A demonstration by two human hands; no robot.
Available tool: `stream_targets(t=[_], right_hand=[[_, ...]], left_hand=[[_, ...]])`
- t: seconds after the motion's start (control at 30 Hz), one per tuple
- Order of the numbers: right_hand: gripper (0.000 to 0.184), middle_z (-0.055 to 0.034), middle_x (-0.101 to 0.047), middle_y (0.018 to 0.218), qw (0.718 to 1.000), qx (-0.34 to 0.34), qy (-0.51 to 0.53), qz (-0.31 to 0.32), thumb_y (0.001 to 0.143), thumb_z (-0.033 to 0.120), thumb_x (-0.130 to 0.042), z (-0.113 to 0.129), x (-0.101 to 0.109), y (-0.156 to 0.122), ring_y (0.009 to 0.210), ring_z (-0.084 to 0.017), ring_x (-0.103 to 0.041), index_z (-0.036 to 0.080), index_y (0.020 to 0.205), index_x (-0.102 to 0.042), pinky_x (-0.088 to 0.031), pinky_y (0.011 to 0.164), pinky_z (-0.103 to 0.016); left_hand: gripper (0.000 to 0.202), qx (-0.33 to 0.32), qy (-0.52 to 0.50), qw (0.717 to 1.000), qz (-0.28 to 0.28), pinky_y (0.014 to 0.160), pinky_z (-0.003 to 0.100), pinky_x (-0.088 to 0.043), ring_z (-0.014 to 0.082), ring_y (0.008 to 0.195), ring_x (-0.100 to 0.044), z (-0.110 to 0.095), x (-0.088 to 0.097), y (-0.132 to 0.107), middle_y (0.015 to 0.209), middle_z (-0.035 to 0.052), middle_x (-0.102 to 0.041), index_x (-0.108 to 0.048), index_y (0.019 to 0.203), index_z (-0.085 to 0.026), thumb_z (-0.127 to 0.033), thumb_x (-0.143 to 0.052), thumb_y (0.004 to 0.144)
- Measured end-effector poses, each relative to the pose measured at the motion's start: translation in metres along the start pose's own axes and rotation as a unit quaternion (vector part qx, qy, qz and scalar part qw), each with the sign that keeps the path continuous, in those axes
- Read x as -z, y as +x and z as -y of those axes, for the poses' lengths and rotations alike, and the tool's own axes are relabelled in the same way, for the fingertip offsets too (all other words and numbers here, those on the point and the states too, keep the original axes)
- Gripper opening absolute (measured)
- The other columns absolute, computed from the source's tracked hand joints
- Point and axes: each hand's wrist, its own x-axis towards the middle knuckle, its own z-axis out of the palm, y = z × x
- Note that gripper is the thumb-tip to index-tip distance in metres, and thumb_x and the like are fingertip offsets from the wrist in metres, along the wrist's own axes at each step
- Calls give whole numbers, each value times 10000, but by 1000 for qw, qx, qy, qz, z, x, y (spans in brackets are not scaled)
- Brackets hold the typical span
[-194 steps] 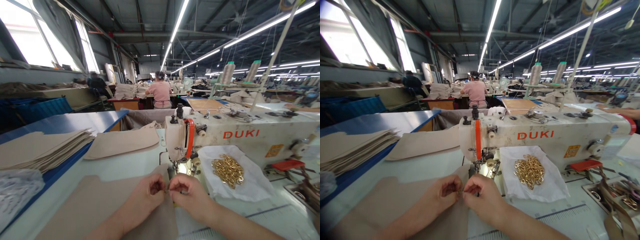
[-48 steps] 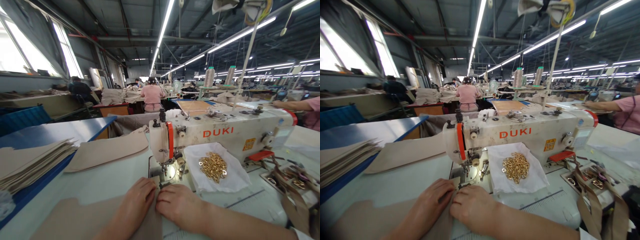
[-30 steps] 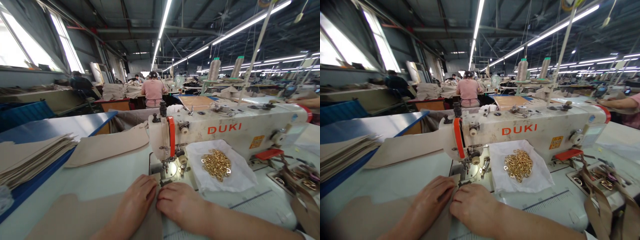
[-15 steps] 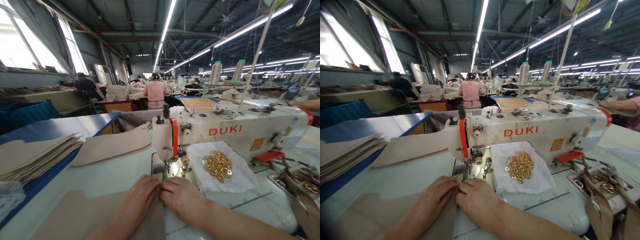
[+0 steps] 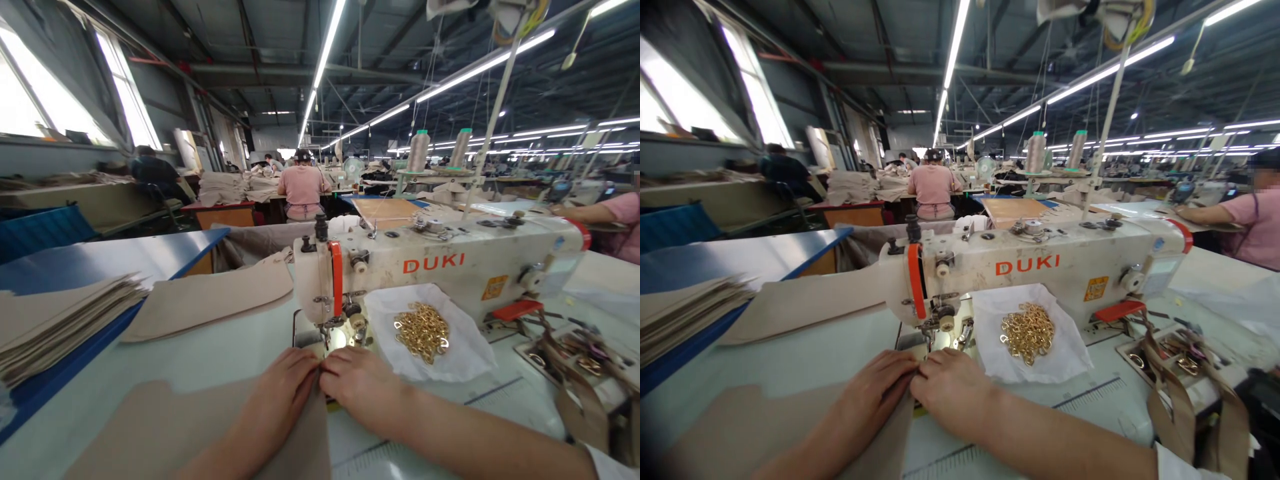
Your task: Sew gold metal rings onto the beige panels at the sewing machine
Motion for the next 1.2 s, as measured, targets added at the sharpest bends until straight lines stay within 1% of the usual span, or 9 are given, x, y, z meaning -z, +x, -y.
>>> stream_targets(t=[0.13, 0.33, 0.4, 0.53, 0.8, 0.97, 1.03, 1.2], right_hand=[[62, -61, -672, 915, 1000, 2, -8, 22, 893, 172, -585, -12, 5, -1, 881, -206, -586, 145, 914, -637, -467, 797, -324], [50, -69, -687, 939, 999, -39, 12, 11, 872, 174, -627, -21, -13, 2, 894, -203, -597, 138, 903, -645, -475, 810, -308], [55, -64, -689, 930, 999, -46, 24, 6, 878, 183, -626, -23, -16, 3, 895, -200, -599, 137, 901, -647, -476, 814, -301], [62, -63, -691, 930, 998, -54, 43, -2, 883, 175, -615, -25, -15, 3, 894, -202, -606, 134, 909, -653, -484, 797, -306], [84, -78, -693, 987, 996, -66, 54, 17, 885, 155, -608, -25, -7, 4, 966, -208, -609, 119, 947, -653, -480, 835, -305], [95, -70, -694, 998, 996, -74, 35, 23, 890, 164, -601, -24, -9, 5, 930, -208, -619, 124, 957, -655, -489, 807, -307], [86, -68, -695, 992, 997, -70, 26, 14, 890, 172, -603, -23, -13, 5, 920, -208, -620, 124, 939, -656, -491, 811, -305], [72, -65, -699, 985, 998, -54, 15, -37, 878, 169, -626, -24, -24, 3, 919, -201, -621, 128, 930, -655, -490, 841, -295]], left_hand=[[181, -1, -9, 1000, 6, 788, 332, -577, 197, 856, -666, 3, -7, 12, 915, 42, -729, -653, 940, -217, -177, -484, 890], [187, -1, -6, 1000, 8, 839, 359, -565, 204, 889, -666, 10, -11, 20, 932, 52, -730, -653, 933, -205, -160, -476, 889], [192, 2, -6, 1000, 6, 842, 360, -564, 206, 902, -665, 13, -12, 21, 947, 51, -728, -652, 942, -207, -156, -475, 889], [193, 4, -6, 1000, -1, 837, 351, -567, 203, 891, -668, 17, -14, 22, 945, 50, -727, -654, 952, -205, -155, -480, 887], [185, 2, -4, 1000, -7, 820, 332, -576, 195, 879, -674, 21, -16, 24, 928, 47, -730, -662, 931, -202, -176, -483, 890], [202, 5, 0, 1000, -11, 804, 326, -584, 197, 865, -680, 20, -15, 25, 910, 45, -734, -674, 916, -207, -182, -475, 884], [209, 6, 3, 1000, -11, 807, 330, -585, 199, 864, -679, 20, -15, 25, 910, 44, -734, -679, 923, -214, -184, -475, 883], [228, 8, 11, 1000, -1, 837, 346, -581, 202, 896, -670, 21, -15, 23, 934, 51, -727, -685, 969, -213, -187, -469, 902]])
